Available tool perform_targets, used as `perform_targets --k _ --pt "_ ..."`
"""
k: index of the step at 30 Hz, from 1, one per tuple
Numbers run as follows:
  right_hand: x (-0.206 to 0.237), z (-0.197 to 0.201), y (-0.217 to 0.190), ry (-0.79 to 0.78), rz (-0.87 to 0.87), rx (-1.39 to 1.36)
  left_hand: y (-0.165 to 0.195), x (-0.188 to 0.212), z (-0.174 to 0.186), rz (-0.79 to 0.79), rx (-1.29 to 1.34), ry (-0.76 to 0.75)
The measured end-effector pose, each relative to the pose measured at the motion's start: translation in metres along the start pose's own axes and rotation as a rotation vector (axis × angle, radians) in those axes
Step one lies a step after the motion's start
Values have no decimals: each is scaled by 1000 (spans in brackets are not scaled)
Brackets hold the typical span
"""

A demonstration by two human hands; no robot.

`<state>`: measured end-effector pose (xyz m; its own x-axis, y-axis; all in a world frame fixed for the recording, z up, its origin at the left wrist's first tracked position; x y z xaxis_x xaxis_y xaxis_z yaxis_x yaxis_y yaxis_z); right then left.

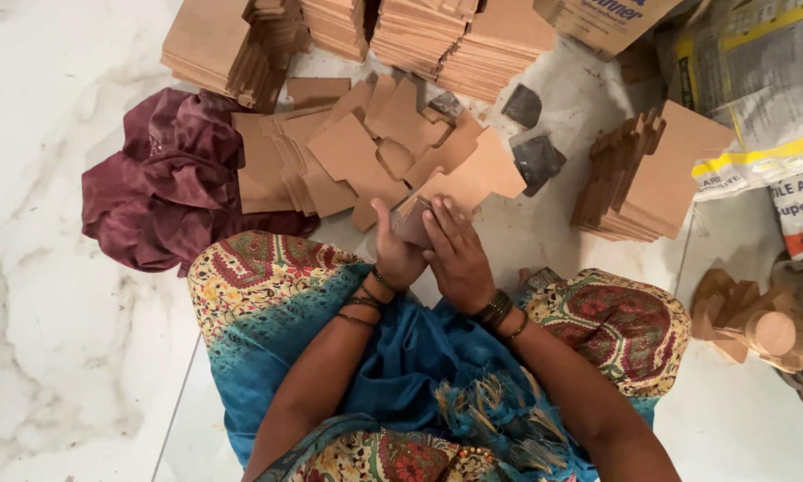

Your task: The person sits on the floor among piles of cut cardboard pieces and smooths them one at a time using a sanding block, rubbing the block over the surfaces and edges of each piece before setting it on a finished pile and picking up the next piece.

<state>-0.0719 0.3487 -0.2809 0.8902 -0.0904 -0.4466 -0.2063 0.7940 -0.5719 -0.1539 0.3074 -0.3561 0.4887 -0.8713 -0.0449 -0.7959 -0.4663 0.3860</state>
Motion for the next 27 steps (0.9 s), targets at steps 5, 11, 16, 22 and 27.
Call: perform_targets --k 5,11,16,22,27 --pt "-10 11 15 -9 15 126 -1 -2 -8 49 206 -109" --pt "-15 55 62 212 -217 135 2 -2 -23 63 -104 -54" --pt "-12 37 51 161 -215 59 11 -2 -36 35 -72 -61" --pt "-5 1 6 -14 23 15 20 3 -41 -141 74 -327" --pt "-19 33 40 105 -81 139 -1 -3 -10 50 -36 5"
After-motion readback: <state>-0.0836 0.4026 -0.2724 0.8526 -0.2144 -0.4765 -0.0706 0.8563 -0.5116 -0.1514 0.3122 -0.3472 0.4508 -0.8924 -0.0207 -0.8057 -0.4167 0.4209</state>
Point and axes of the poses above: each hand's wrist, its own x-axis away from the middle knuckle, its own z-axis out of the back of the hand, y = z × x, the point moved 7 cm from there along -x, towards the middle knuckle, and after that the axes turned 13 degrees about -x, right-handed, at the moved point
